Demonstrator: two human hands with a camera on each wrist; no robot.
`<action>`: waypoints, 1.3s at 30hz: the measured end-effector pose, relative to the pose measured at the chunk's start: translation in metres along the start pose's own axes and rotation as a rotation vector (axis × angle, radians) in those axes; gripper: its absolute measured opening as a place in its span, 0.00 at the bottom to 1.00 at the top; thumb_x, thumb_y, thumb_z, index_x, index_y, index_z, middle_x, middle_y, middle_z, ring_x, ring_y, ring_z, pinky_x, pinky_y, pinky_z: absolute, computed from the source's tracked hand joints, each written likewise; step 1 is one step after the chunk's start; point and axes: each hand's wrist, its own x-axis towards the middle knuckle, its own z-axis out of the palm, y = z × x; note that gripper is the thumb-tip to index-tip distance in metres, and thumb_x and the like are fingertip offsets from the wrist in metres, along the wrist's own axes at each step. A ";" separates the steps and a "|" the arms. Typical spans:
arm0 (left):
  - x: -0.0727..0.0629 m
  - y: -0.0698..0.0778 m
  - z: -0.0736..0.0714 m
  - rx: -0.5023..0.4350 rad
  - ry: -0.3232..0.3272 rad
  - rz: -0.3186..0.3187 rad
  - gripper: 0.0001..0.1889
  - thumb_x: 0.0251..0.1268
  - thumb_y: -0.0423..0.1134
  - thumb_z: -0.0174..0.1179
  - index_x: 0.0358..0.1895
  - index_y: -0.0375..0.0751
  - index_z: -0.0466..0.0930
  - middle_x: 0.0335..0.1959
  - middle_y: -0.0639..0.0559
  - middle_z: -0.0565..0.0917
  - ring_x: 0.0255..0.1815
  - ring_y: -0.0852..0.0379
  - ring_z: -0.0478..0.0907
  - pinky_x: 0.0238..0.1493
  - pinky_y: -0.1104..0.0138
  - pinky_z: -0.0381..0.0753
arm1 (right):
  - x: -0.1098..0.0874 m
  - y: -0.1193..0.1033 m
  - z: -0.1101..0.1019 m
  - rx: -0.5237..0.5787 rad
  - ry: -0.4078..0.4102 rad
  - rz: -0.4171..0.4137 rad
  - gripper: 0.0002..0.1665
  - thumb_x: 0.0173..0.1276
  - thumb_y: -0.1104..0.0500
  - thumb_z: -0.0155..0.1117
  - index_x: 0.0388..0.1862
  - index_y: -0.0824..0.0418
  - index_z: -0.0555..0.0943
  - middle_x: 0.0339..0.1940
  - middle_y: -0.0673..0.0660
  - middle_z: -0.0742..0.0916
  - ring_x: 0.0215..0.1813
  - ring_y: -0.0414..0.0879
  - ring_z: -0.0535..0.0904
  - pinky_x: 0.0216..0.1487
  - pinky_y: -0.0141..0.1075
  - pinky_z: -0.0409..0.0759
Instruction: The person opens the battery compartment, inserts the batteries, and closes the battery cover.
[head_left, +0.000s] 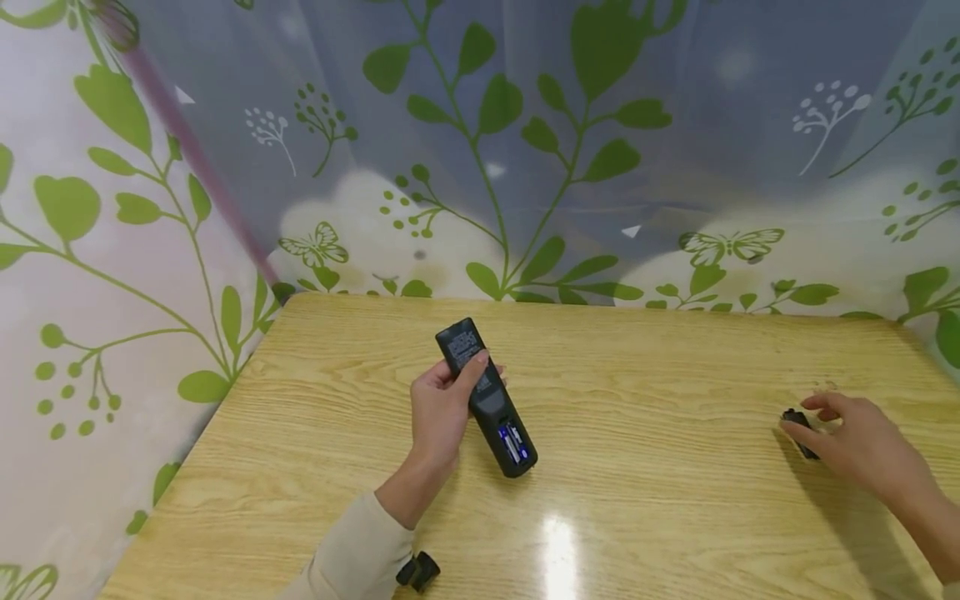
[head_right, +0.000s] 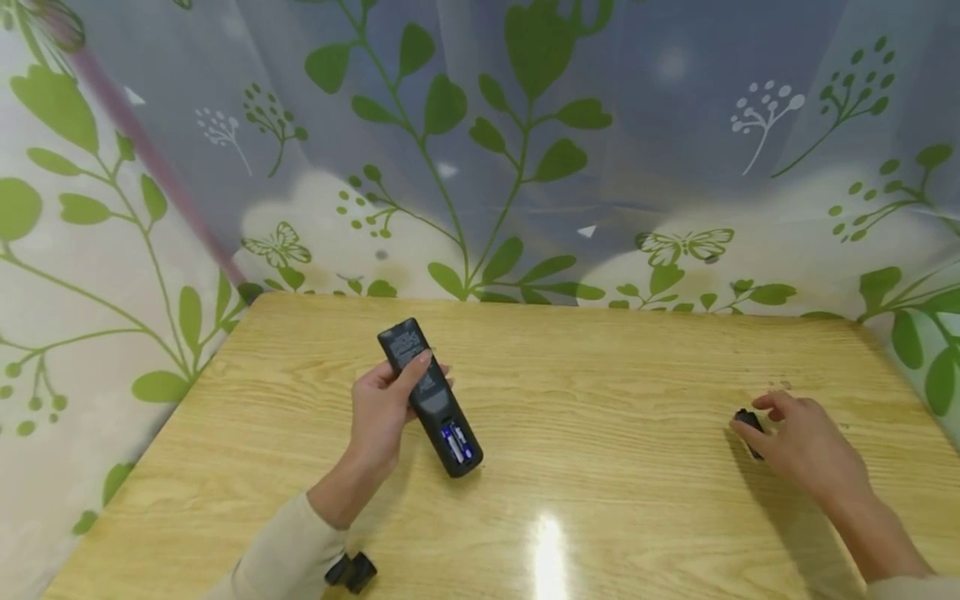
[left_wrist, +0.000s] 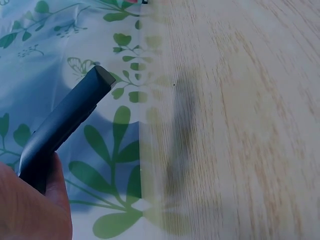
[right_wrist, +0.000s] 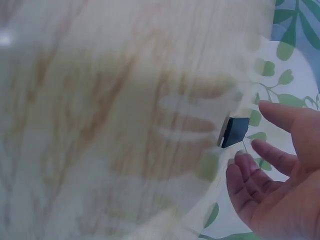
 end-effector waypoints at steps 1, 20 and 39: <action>0.000 0.000 0.000 0.002 0.001 0.001 0.18 0.65 0.39 0.62 0.50 0.26 0.78 0.40 0.32 0.84 0.44 0.37 0.82 0.43 0.60 0.83 | 0.000 0.000 0.000 -0.013 -0.004 0.008 0.44 0.70 0.39 0.56 0.55 0.82 0.67 0.47 0.84 0.74 0.44 0.74 0.72 0.32 0.52 0.77; 0.000 -0.004 -0.002 0.008 0.004 0.005 0.19 0.65 0.40 0.63 0.50 0.27 0.78 0.41 0.31 0.83 0.43 0.39 0.83 0.43 0.60 0.83 | 0.002 0.004 0.006 -0.107 -0.013 0.014 0.42 0.70 0.41 0.56 0.52 0.83 0.69 0.39 0.76 0.78 0.43 0.71 0.72 0.36 0.57 0.73; -0.002 -0.005 -0.004 -0.001 0.009 -0.001 0.20 0.65 0.40 0.63 0.52 0.25 0.77 0.42 0.30 0.83 0.39 0.45 0.85 0.43 0.59 0.83 | 0.000 -0.011 0.004 -0.086 -0.001 0.071 0.43 0.70 0.37 0.54 0.56 0.78 0.69 0.41 0.71 0.81 0.32 0.56 0.80 0.24 0.44 0.75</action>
